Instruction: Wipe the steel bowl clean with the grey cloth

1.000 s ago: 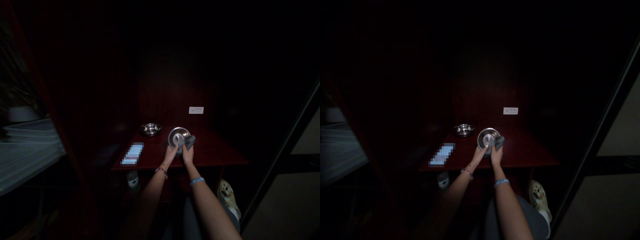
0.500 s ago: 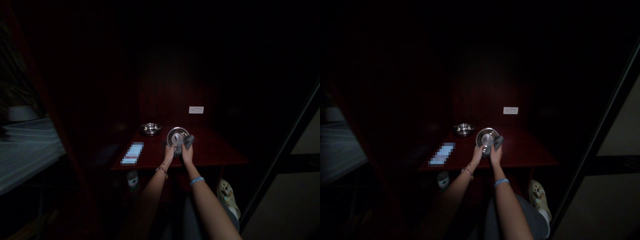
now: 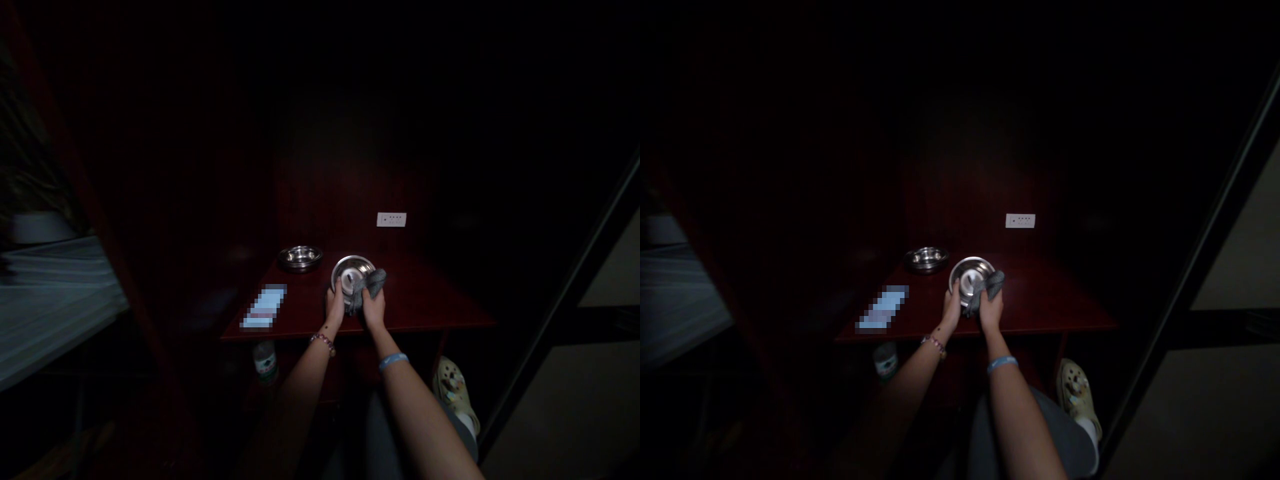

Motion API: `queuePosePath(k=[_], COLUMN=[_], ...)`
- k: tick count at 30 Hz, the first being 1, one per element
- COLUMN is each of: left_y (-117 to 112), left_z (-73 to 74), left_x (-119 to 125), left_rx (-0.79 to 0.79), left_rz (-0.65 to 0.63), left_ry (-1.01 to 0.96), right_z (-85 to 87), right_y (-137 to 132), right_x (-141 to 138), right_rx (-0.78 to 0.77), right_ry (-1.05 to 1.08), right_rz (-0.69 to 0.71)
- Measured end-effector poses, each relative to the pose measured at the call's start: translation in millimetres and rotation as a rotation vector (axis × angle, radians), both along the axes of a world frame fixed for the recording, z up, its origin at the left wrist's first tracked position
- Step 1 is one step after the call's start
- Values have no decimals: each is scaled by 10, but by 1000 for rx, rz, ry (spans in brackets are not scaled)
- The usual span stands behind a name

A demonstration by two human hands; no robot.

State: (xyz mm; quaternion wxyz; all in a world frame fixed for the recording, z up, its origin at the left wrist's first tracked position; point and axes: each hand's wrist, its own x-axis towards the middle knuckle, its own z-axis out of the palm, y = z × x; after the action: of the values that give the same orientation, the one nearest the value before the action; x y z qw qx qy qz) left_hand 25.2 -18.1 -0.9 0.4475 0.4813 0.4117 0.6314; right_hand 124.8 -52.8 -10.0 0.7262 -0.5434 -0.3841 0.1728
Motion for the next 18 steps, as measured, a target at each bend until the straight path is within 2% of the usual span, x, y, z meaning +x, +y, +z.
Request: queuePosePath(k=[6, 10, 18], left_y=[-27, -81, -76], left_z=[16, 55, 37], left_x=[18, 22, 58], left_rx=[77, 155, 186], left_rz=[-87, -80, -156], left_ry=[-40, -70, 35], right_z=[2, 6, -41], right_y=[-7, -6, 45], right_x=[3, 13, 42], right_rx=[4, -32, -3], right_ry=[19, 13, 35], right_rz=[-17, -21, -33])
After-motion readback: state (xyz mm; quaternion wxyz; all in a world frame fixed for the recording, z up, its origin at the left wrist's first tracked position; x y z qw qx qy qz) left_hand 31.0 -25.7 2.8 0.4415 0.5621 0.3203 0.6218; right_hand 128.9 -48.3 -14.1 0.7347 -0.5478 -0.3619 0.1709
